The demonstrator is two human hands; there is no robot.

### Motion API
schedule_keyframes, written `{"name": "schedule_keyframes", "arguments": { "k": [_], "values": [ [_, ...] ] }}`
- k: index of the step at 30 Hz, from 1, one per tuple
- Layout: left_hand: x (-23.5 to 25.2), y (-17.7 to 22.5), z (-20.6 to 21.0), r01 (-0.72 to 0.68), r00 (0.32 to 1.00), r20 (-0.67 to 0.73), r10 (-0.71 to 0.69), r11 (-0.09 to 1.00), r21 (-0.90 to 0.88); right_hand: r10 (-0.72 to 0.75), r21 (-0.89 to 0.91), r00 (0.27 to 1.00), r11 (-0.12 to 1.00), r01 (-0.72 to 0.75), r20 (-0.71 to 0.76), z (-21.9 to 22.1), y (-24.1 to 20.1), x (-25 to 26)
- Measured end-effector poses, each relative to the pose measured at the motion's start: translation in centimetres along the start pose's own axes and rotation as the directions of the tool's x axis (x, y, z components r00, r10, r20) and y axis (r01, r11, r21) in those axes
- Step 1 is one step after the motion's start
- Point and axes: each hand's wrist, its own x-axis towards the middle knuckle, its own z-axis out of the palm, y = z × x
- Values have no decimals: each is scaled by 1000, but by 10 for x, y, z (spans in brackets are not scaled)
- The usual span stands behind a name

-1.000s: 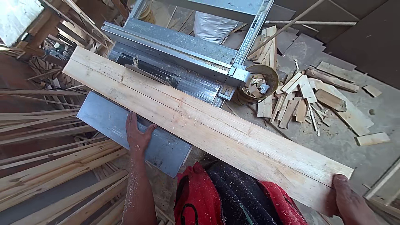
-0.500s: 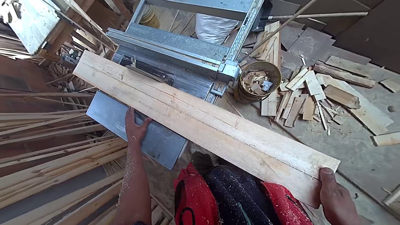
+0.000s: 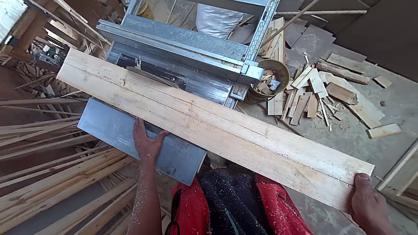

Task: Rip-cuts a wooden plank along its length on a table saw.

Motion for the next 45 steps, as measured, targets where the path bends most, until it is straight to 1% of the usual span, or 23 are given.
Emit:
{"name": "schedule_keyframes", "arguments": {
  "k": [7,9,12,14,17,20,30,35,45],
  "values": [
    [0,0,-2,5,1000,-4,-5,1000,-24,-4,-45,1000,999,4,-2,0,-4,-2],
    [-4,4,-2,5,1000,-2,-5,1000,-14,3,-63,1000,998,-5,-28,-6,4,0],
    [-13,9,3,-27,1000,-15,27,1000,-12,22,-83,998,996,-27,-63,-13,11,4],
    [-16,12,4,-46,999,-25,45,999,-11,29,-89,999,996,-33,-42,-17,7,2],
    [-13,9,4,-35,999,-30,35,999,-18,30,-85,1000,996,-31,-8,-14,-5,-1],
    [-7,4,3,-25,999,-28,24,1000,-15,42,-77,999,996,-42,-7,-8,-12,-5],
    [5,-8,-2,-12,1000,-14,11,1000,-27,-8,-21,1000,1000,8,24,3,-7,-5],
    [4,-7,-1,-9,1000,-24,8,999,-42,10,-24,1000,1000,-10,19,2,-4,-2],
    [11,-13,-2,-32,999,-25,31,999,-34,14,-17,1000,1000,-14,11,11,-15,-11]
  ]
}}
